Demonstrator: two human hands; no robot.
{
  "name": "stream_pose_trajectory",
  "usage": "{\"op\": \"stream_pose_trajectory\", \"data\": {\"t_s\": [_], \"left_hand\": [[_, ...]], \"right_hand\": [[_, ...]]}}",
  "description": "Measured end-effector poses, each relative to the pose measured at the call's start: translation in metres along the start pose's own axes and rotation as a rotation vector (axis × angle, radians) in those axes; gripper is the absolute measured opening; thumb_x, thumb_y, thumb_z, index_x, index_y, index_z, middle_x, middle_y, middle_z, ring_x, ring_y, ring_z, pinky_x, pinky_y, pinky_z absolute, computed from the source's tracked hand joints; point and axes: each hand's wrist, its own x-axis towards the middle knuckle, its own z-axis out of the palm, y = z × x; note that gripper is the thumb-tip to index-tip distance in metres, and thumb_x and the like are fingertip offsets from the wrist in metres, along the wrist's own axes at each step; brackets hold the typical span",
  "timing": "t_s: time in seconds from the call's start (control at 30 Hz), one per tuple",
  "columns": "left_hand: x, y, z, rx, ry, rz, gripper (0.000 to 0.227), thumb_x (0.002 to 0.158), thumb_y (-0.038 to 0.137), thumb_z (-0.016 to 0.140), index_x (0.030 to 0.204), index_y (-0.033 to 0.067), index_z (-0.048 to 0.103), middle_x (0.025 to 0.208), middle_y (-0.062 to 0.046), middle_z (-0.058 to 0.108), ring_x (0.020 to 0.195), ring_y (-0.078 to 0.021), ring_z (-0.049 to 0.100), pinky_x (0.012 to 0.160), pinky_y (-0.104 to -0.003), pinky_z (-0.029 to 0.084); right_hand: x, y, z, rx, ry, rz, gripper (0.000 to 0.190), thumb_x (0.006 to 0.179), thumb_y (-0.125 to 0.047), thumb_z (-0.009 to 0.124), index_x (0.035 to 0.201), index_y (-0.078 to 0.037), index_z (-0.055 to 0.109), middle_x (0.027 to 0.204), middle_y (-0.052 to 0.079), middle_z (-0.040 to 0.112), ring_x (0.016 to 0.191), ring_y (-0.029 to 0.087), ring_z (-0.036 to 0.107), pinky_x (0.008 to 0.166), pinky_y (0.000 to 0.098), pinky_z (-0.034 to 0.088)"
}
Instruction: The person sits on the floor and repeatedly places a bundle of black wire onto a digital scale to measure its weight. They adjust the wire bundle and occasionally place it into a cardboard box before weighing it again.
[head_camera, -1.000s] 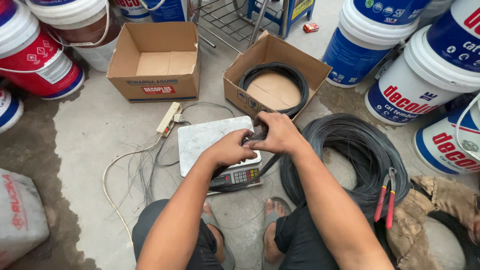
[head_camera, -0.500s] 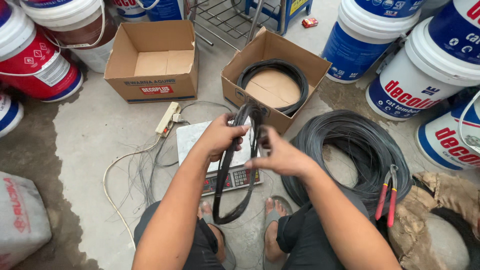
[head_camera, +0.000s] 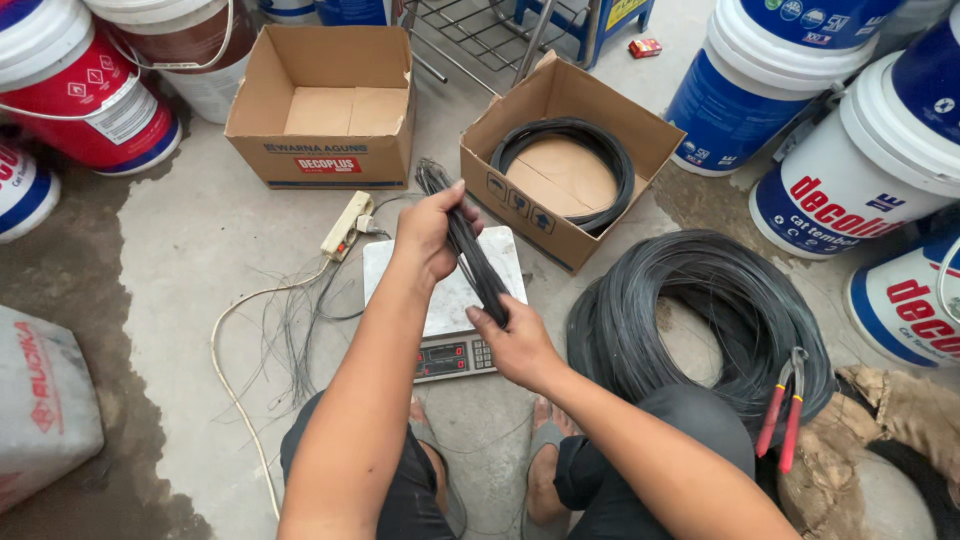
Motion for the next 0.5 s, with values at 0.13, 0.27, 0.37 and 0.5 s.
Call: {"op": "stream_pose_trajectory", "data": {"t_s": [0.13,0.27,0.37,0.5], "left_hand": [[-0.003,-0.001,-0.003,-0.223,-0.152,-0.04,0.029,0.076,0.023,0.069,0.079,0.0008,0.051,0.069,-0.011,0.061,0.065,-0.0217,0.066,0.063,-0.036,0.058],[-0.015,-0.029,-0.016,0.114,-0.379,-0.057,0.061,0.07,0.05,0.07,0.113,0.0137,0.047,0.099,-0.01,0.061,0.095,-0.0285,0.059,0.089,-0.05,0.044],[-0.033,-0.064,-0.021,0.46,-0.665,-0.025,0.077,0.063,0.039,0.078,0.127,0.0158,0.042,0.108,-0.011,0.057,0.107,-0.0307,0.052,0.094,-0.051,0.039],[-0.073,-0.098,-0.024,0.707,-0.982,-0.047,0.063,0.049,0.019,0.087,0.104,0.0074,0.059,0.09,-0.006,0.064,0.088,-0.0174,0.058,0.083,-0.034,0.049]], "right_hand": [[0.006,-0.025,-0.014,-0.08,0.11,0.019,0.034,0.082,-0.037,0.063,0.066,-0.009,0.052,0.047,0.008,0.046,0.048,0.019,0.046,0.047,0.0293,0.036],[0.01,-0.04,-0.032,0.304,0.03,0.057,0.023,0.087,-0.024,0.06,0.073,-0.008,0.051,0.044,-0.001,0.034,0.035,0.009,0.034,0.032,0.0204,0.027],[0.01,-0.061,-0.05,0.591,-0.034,0.109,0.014,0.089,-0.016,0.056,0.083,-0.006,0.048,0.048,-0.005,0.028,0.032,0.005,0.029,0.027,0.0163,0.024],[0.012,-0.082,-0.073,0.724,-0.142,0.145,0.019,0.091,-0.021,0.054,0.077,-0.016,0.041,0.049,-0.004,0.022,0.031,0.006,0.022,0.025,0.0199,0.023]]}}
